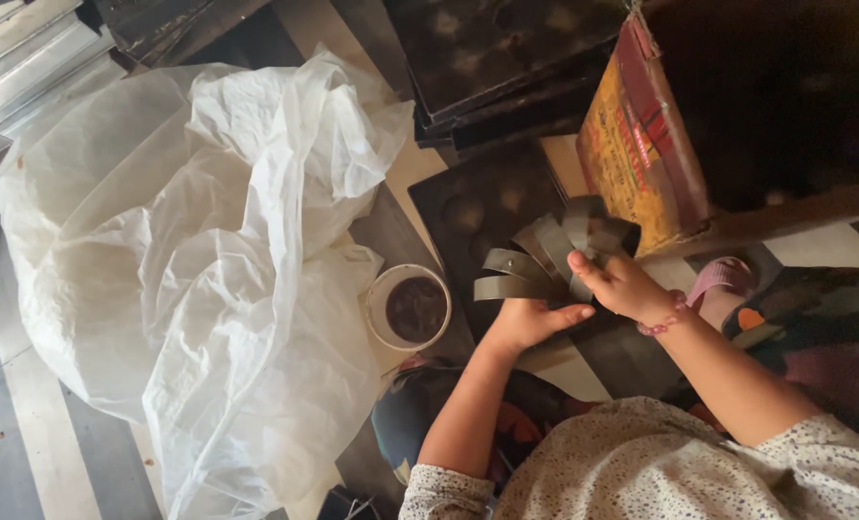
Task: Organizing and cleaning circular baking rings and metal trays in a bakery.
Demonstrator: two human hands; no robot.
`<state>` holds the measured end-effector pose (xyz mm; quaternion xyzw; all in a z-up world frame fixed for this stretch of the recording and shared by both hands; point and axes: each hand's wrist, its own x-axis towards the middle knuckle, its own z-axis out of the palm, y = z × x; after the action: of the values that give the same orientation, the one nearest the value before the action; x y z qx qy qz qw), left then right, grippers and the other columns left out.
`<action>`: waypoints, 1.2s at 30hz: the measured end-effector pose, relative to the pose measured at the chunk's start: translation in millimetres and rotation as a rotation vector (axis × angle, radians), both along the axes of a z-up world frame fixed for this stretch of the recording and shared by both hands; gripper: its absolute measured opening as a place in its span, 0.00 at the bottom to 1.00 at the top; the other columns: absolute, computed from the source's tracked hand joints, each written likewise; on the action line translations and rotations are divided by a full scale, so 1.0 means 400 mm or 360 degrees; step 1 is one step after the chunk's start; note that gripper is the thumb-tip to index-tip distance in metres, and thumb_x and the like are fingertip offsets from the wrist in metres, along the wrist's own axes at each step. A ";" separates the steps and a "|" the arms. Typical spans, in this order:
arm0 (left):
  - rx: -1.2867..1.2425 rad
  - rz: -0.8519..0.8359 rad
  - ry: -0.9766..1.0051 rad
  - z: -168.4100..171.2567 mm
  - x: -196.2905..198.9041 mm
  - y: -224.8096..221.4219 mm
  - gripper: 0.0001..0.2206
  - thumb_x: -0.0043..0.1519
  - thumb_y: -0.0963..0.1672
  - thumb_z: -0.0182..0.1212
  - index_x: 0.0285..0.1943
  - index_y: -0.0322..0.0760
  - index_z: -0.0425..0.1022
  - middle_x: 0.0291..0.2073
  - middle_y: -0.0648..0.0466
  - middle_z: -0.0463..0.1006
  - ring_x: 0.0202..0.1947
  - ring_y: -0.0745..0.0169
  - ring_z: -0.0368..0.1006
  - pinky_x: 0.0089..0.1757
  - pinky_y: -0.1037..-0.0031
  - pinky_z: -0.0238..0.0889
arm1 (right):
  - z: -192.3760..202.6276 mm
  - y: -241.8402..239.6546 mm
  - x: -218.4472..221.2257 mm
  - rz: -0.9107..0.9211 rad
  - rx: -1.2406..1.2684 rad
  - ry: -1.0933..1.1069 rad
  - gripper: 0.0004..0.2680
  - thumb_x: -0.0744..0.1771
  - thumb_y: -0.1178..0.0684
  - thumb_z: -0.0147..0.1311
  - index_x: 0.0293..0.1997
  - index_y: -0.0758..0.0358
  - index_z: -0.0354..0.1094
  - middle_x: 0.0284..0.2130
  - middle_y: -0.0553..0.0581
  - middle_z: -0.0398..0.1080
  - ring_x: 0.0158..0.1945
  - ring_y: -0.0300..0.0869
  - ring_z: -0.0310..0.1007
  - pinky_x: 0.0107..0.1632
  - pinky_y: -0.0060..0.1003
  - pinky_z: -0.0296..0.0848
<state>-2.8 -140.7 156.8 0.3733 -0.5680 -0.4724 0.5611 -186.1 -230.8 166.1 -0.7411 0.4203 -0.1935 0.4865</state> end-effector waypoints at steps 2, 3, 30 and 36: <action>0.0094 0.0024 0.0087 -0.012 -0.020 0.011 0.34 0.56 0.45 0.75 0.71 0.31 0.63 0.61 0.52 0.71 0.62 0.59 0.67 0.62 0.67 0.62 | 0.174 0.029 0.080 0.0312 -0.0738 -0.0560 0.19 0.75 0.39 0.39 0.45 0.72 0.63 0.37 0.59 0.65 0.41 0.45 0.63 0.47 0.37 0.63; 0.0104 0.0021 0.0089 -0.025 -0.021 0.014 0.34 0.56 0.45 0.75 0.71 0.31 0.63 0.61 0.52 0.71 0.62 0.59 0.67 0.62 0.67 0.62 | 0.097 0.013 0.066 0.0307 -0.0728 -0.0558 0.19 0.75 0.39 0.39 0.45 0.72 0.63 0.37 0.59 0.65 0.41 0.45 0.63 0.47 0.37 0.63; 0.0640 0.0575 0.1295 -0.024 0.013 -0.022 0.18 0.53 0.38 0.70 0.53 0.30 0.76 0.45 0.53 0.80 0.45 0.62 0.76 0.50 0.70 0.69 | -0.074 0.043 0.077 0.0739 -0.1362 0.0187 0.06 0.63 0.52 0.60 0.31 0.63 0.70 0.28 0.60 0.74 0.32 0.54 0.75 0.37 0.50 0.74; 0.0625 0.0879 0.0438 -0.091 0.008 -0.037 0.15 0.52 0.40 0.74 0.44 0.24 0.77 0.42 0.51 0.79 0.42 0.62 0.74 0.47 0.69 0.71 | -0.072 0.070 0.097 0.0523 -0.0970 0.0454 0.05 0.64 0.55 0.58 0.31 0.65 0.71 0.28 0.62 0.75 0.33 0.56 0.75 0.37 0.50 0.74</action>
<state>0.5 -155.3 120.3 0.5462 -0.2635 -0.4490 0.6562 -147.2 -202.6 137.3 -0.9290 0.2823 -0.1239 0.2048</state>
